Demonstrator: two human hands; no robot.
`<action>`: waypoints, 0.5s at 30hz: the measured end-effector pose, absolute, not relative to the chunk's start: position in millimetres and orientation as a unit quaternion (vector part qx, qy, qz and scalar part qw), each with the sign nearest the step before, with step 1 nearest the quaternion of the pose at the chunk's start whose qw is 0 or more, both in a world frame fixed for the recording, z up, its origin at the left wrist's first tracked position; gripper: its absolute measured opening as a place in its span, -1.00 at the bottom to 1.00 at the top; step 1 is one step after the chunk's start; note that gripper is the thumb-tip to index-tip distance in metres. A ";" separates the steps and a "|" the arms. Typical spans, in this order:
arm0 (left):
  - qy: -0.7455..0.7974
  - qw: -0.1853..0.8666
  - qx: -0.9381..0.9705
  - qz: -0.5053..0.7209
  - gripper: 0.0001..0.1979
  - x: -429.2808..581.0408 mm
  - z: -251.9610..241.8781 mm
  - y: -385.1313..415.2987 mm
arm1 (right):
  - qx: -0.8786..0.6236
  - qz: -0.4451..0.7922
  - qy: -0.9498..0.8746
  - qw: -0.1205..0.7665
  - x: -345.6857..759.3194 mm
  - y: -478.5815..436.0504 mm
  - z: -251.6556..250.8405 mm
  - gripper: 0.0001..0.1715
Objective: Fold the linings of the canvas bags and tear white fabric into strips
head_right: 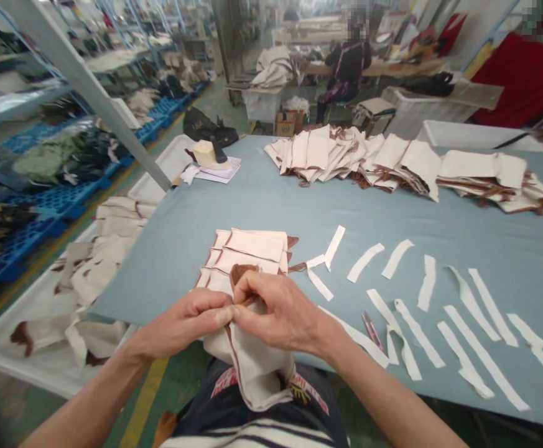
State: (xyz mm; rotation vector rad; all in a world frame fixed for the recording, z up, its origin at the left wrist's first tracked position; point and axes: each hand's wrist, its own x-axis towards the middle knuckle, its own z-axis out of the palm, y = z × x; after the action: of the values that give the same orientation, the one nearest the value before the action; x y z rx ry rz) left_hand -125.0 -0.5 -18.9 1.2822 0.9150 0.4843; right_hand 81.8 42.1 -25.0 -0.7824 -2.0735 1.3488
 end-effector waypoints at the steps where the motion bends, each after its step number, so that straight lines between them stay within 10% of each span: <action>1: 0.407 0.673 0.581 0.209 -0.47 -127.3 -17.7 -0.1 | -0.289 0.503 -0.765 0.278 80.1 42.2 -25.2 -0.91; 7: 0.461 0.601 0.603 0.251 -0.50 -134.5 -12.1 -4.9 | -0.367 0.406 -0.737 0.396 77.6 25.2 -21.3 -0.89; 15: 0.482 0.559 0.624 0.256 -0.54 -124.1 -7.5 -13.0 | -0.430 0.455 -0.718 0.304 71.7 4.8 -27.7 -0.90</action>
State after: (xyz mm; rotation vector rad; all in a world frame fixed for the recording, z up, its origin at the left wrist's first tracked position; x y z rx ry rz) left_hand -124.1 -13.0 -7.5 1.4725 1.1370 0.6031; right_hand 71.7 4.8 -27.7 -1.1393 -1.9021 1.2039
